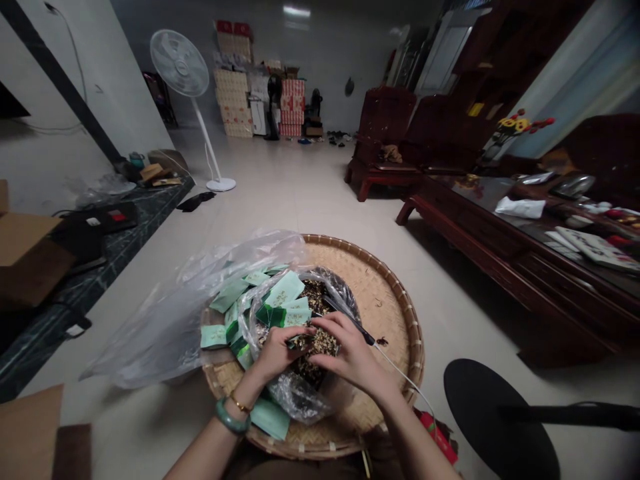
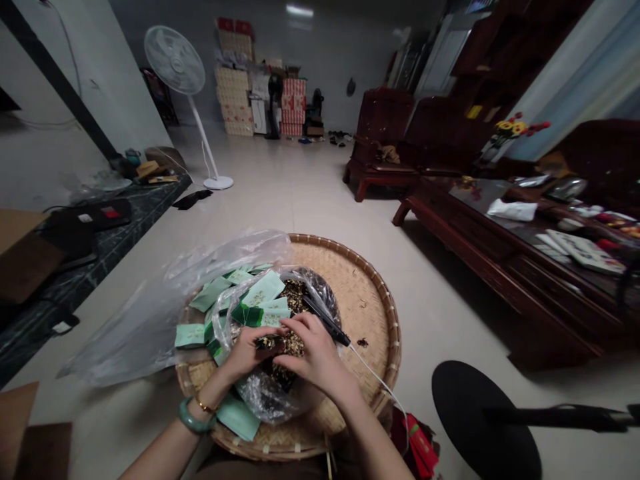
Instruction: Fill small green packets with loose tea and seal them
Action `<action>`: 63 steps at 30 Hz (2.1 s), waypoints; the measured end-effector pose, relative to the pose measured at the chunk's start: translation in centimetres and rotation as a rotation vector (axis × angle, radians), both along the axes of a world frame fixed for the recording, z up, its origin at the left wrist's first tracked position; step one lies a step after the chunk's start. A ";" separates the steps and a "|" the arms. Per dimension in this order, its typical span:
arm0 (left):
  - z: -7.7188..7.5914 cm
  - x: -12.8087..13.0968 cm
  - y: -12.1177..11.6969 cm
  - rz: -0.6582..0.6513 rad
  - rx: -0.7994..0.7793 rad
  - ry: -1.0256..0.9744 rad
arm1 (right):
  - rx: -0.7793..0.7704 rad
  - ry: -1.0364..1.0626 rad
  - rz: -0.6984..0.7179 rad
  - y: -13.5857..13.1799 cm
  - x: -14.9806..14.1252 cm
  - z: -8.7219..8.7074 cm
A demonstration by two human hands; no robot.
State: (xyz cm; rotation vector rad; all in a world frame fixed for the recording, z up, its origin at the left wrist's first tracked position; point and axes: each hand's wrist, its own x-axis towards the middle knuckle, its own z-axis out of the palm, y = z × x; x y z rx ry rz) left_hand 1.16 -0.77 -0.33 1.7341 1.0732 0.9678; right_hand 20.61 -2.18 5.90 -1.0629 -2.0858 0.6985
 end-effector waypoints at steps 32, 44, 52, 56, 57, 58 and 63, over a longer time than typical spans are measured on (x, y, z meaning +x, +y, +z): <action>1.4 -3.6 1.7 -0.172 -0.496 -0.369 | -0.212 0.336 -0.216 5.5 2.3 -1.4; 2.8 -0.3 1.5 -0.024 -0.342 -0.204 | -0.124 0.244 -0.027 4.1 -1.5 -1.7; 2.5 0.4 1.4 0.295 -0.293 -0.321 | -0.039 0.216 -0.081 3.1 -1.3 -1.6; 2.6 0.7 1.2 0.345 -0.259 -0.339 | -0.053 0.166 -0.095 3.0 -1.3 -1.7; 2.6 0.8 1.2 0.348 -0.256 -0.343 | -0.067 0.177 -0.115 3.0 -1.4 -1.8; 2.6 0.9 1.1 0.347 -0.256 -0.345 | -0.084 0.187 -0.136 3.0 -1.5 -2.0; 2.2 1.2 0.9 0.318 -0.249 -0.332 | -0.257 0.223 -0.223 3.5 -1.8 -3.1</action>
